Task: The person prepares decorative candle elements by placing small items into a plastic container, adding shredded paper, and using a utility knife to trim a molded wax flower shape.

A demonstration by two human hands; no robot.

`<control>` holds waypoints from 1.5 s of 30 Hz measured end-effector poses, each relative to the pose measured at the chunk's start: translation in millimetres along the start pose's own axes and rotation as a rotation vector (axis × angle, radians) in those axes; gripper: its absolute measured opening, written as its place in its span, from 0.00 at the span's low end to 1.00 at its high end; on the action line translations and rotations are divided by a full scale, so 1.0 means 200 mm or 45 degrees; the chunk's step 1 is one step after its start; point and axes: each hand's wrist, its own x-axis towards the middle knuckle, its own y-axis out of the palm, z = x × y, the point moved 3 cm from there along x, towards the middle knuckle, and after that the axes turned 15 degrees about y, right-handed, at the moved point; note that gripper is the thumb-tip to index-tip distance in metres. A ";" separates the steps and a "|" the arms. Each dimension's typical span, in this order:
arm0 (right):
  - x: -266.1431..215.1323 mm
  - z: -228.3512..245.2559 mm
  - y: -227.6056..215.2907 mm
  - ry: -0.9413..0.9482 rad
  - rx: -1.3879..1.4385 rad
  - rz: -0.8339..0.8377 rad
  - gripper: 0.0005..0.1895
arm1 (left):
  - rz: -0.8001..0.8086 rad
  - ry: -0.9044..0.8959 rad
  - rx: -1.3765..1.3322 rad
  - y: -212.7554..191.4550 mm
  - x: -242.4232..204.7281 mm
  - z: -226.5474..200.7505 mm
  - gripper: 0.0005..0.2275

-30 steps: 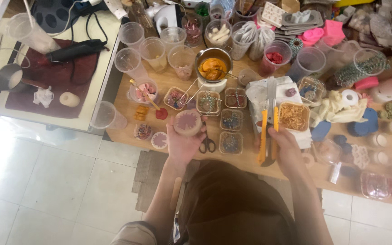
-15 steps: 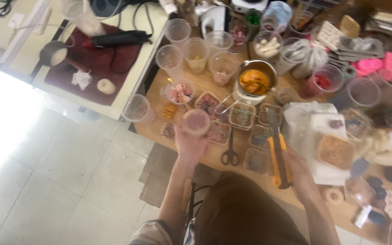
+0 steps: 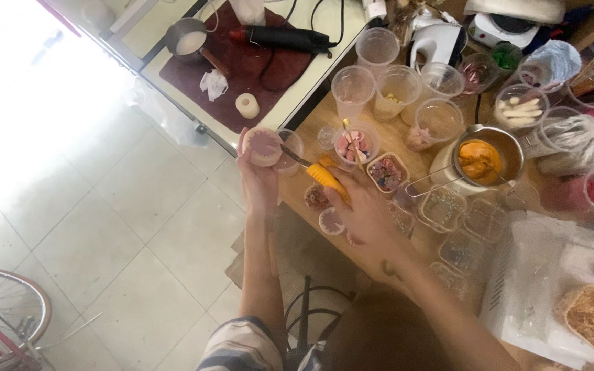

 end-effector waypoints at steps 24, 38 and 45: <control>0.12 -0.07 0.17 -0.176 -0.056 -0.038 0.26 | -0.092 -0.138 -0.053 -0.27 0.09 0.15 0.23; 0.17 -0.08 0.23 -0.218 -0.008 -0.109 0.25 | 0.004 -0.207 0.147 -0.25 0.07 0.12 0.24; 0.15 -0.10 0.21 -0.280 0.012 -0.139 0.25 | -0.011 -0.134 0.070 -0.29 0.10 0.16 0.24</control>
